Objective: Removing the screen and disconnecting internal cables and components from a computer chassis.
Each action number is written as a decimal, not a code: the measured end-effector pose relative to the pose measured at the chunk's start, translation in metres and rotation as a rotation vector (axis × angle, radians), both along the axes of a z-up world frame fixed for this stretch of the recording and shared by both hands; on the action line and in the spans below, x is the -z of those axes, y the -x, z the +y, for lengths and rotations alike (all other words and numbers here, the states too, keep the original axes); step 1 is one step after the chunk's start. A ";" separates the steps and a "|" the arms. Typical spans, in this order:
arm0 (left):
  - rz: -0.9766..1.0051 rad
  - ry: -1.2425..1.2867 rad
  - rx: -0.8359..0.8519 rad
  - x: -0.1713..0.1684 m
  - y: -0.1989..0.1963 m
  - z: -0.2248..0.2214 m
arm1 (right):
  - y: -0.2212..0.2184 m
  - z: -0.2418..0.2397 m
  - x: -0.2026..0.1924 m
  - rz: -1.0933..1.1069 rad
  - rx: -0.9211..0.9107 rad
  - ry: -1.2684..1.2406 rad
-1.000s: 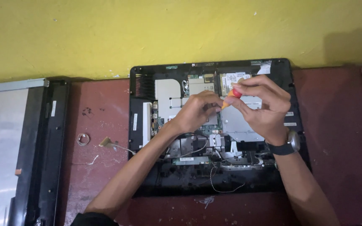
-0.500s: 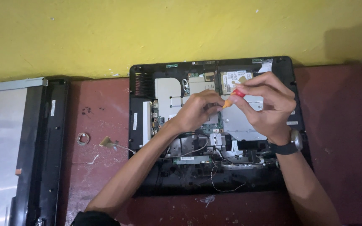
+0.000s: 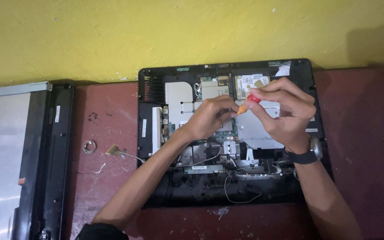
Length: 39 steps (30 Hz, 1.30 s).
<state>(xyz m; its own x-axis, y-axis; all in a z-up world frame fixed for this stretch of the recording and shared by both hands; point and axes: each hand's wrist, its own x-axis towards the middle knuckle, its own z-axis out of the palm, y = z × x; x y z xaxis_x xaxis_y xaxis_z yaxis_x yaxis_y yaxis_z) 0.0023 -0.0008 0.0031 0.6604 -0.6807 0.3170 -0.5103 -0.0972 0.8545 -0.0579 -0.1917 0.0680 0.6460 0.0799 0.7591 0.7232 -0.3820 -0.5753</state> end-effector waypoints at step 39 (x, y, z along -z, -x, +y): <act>-0.015 -0.049 0.010 -0.005 0.004 0.001 | -0.001 0.006 -0.003 0.027 -0.005 -0.052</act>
